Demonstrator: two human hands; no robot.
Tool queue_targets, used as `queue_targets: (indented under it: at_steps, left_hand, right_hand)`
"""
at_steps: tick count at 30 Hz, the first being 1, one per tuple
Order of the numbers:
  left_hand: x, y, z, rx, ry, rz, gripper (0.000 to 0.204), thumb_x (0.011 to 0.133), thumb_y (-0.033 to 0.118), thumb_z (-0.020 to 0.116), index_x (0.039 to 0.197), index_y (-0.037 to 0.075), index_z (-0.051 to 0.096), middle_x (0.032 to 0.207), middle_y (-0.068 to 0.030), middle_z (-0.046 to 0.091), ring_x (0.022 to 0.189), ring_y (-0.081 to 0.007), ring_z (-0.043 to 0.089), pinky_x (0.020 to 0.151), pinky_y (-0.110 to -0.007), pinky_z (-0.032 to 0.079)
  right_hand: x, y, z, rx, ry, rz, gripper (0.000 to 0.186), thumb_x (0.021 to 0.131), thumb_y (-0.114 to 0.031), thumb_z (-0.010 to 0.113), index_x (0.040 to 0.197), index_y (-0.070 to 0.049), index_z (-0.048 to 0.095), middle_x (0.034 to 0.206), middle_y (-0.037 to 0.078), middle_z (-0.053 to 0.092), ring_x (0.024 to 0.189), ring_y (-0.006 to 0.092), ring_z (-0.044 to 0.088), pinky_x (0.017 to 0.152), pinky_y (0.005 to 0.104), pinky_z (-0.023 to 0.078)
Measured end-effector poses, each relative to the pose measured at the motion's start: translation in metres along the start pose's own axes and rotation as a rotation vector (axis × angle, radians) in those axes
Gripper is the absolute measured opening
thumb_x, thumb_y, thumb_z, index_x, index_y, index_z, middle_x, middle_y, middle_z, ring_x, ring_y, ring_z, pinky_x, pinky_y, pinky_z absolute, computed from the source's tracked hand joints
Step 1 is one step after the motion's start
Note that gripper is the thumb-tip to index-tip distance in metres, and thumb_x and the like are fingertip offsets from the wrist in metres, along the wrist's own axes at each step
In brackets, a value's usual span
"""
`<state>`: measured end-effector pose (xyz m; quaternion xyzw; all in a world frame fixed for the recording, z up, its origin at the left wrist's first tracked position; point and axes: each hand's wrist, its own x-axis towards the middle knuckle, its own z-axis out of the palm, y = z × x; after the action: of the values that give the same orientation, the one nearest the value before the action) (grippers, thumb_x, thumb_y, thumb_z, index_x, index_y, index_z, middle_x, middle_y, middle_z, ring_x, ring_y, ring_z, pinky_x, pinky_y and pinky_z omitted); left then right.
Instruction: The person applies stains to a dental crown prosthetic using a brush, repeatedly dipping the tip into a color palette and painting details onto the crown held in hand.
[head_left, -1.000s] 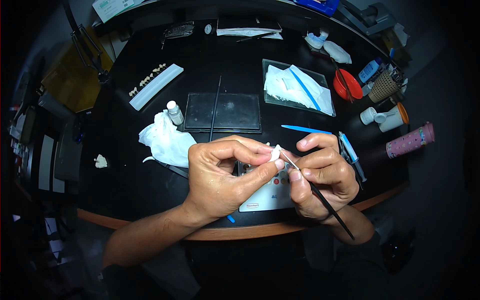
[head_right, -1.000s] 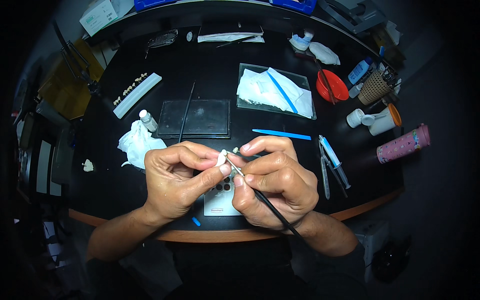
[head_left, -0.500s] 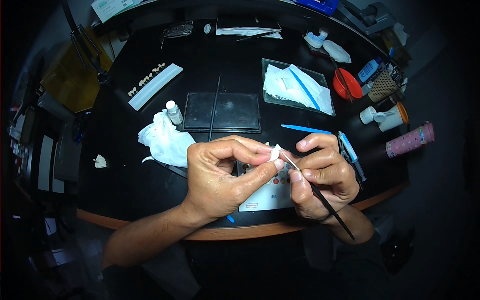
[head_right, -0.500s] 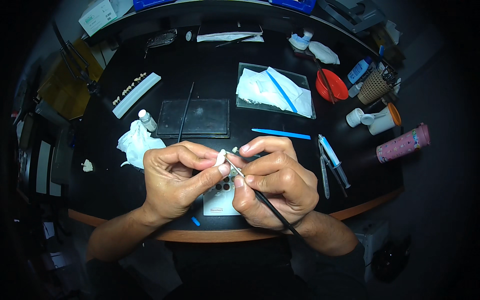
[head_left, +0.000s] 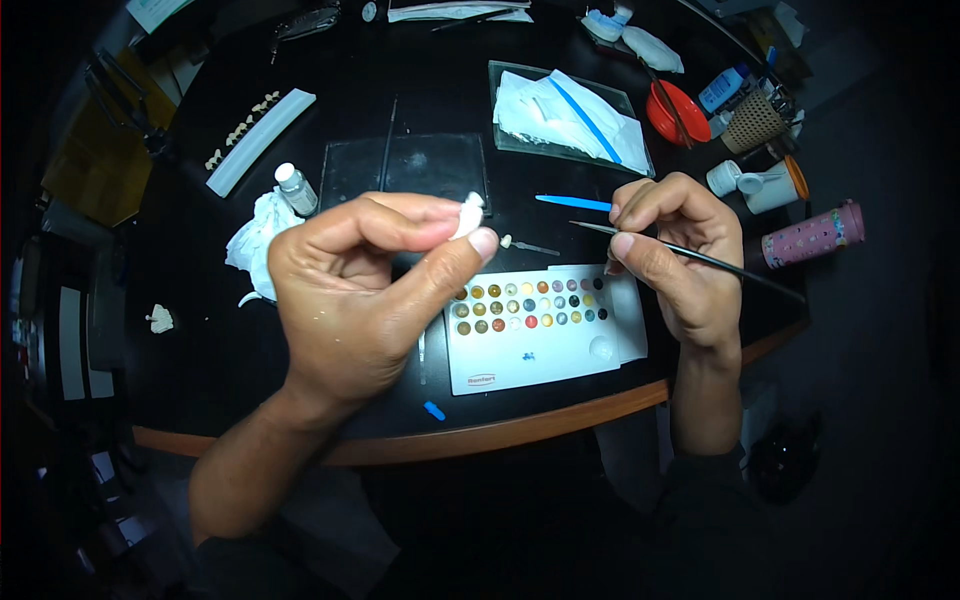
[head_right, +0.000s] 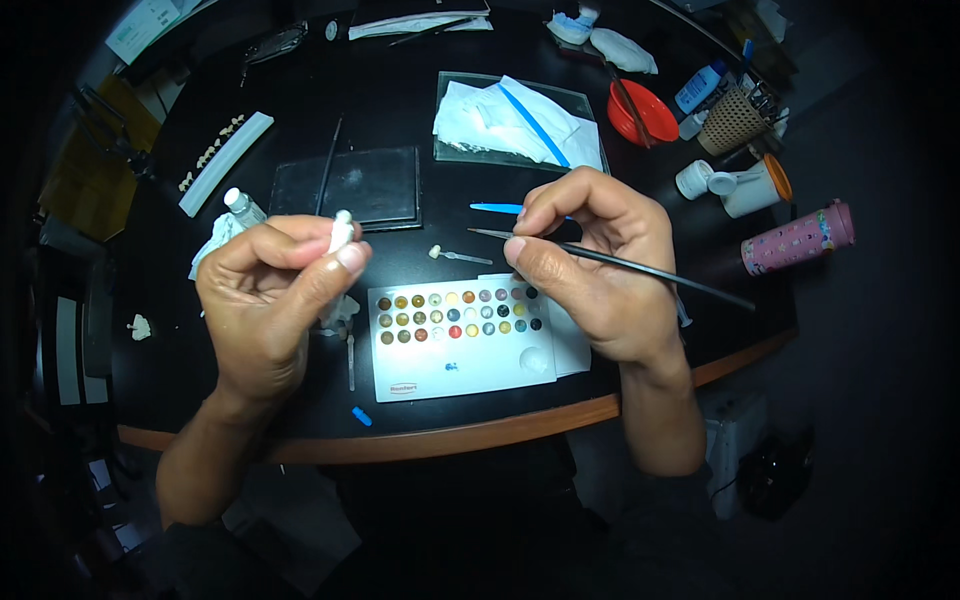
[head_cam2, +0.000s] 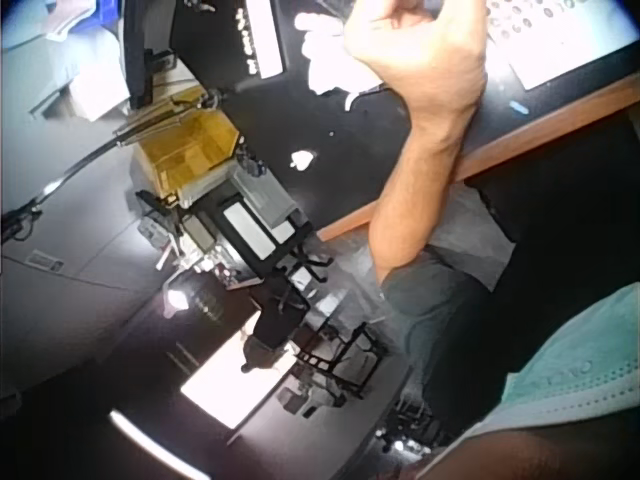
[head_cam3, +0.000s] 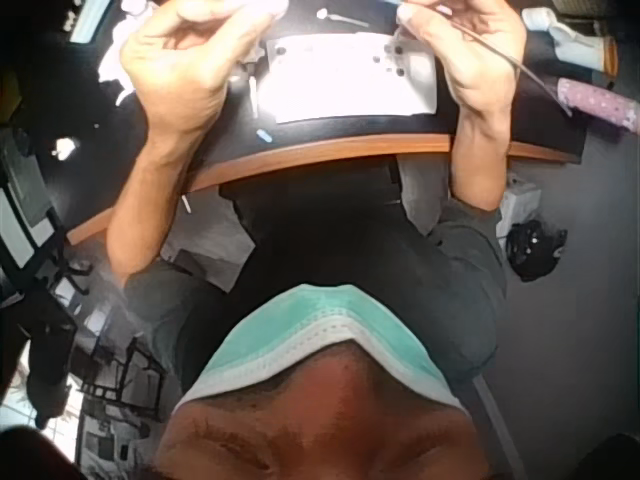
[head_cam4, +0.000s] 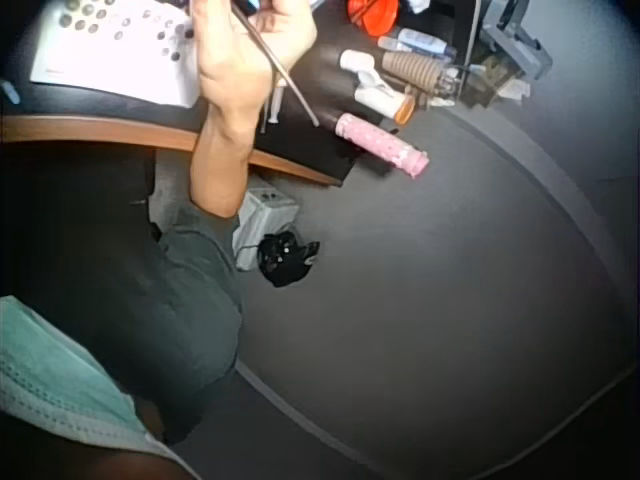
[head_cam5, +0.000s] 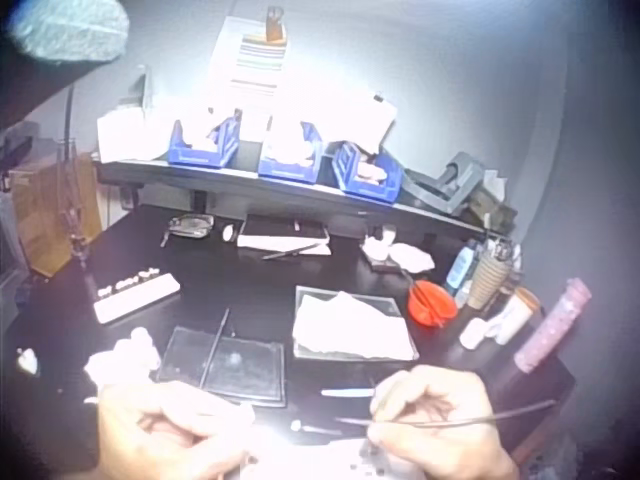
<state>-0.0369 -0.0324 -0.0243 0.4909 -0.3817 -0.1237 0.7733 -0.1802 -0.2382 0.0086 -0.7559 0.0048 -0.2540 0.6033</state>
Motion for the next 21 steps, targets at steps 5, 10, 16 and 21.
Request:
queue_targets:
  at_steps: [5, 10, 16, 21]
  left_hand:
    - [0.003, 0.005, -0.013, 0.008, 0.002, -0.013, 0.012, 0.083, -0.011, 0.067, 0.087, -0.001, 0.065, 0.098, -0.0193, 0.069, 0.09, -0.0217, 0.071, 0.082, -0.03, 0.057]
    - [0.004, 0.01, -0.016, -0.012, 0.051, -0.049, 0.007, 0.083, -0.006, 0.069, 0.087, -0.001, 0.066, 0.098, -0.0185, 0.07, 0.089, -0.0217, 0.071, 0.087, -0.034, 0.056]
    - [0.006, 0.013, -0.015, 0.005, 0.077, -0.061, 0.007, 0.083, -0.006, 0.069, 0.086, -0.001, 0.065, 0.098, -0.0193, 0.069, 0.089, -0.022, 0.071, 0.089, -0.035, 0.056]
    - [0.006, 0.014, -0.017, 0.016, 0.086, -0.06, 0.008, 0.083, -0.006, 0.069, 0.087, -0.001, 0.065, 0.098, -0.0197, 0.069, 0.089, -0.0221, 0.07, 0.089, -0.035, 0.056]
  right_hand:
    - [0.002, 0.002, -0.016, -0.181, -0.187, 0.3, 0.011, 0.084, -0.001, 0.074, 0.093, 0.004, 0.068, 0.08, 0.006, 0.067, 0.071, 0.0048, 0.062, 0.058, 0.0165, 0.048]
    - [-0.004, 0.007, -0.004, -0.172, -0.154, 0.238, 0.007, 0.087, -0.004, 0.068, 0.09, 0.002, 0.067, 0.076, 0.003, 0.063, 0.064, 0.0022, 0.055, 0.053, 0.0169, 0.041]
    - [-0.006, 0.012, 0.002, -0.213, -0.194, 0.259, 0.003, 0.084, -0.004, 0.061, 0.082, -0.001, 0.062, 0.069, -0.002, 0.056, 0.056, -0.0007, 0.043, 0.049, 0.0175, 0.03]
    - [-0.002, 0.013, 0.007, -0.304, -0.232, 0.285, 0.003, 0.083, -0.004, 0.063, 0.083, -0.001, 0.064, 0.069, -0.001, 0.057, 0.055, 0.0006, 0.042, 0.049, 0.0176, 0.03]
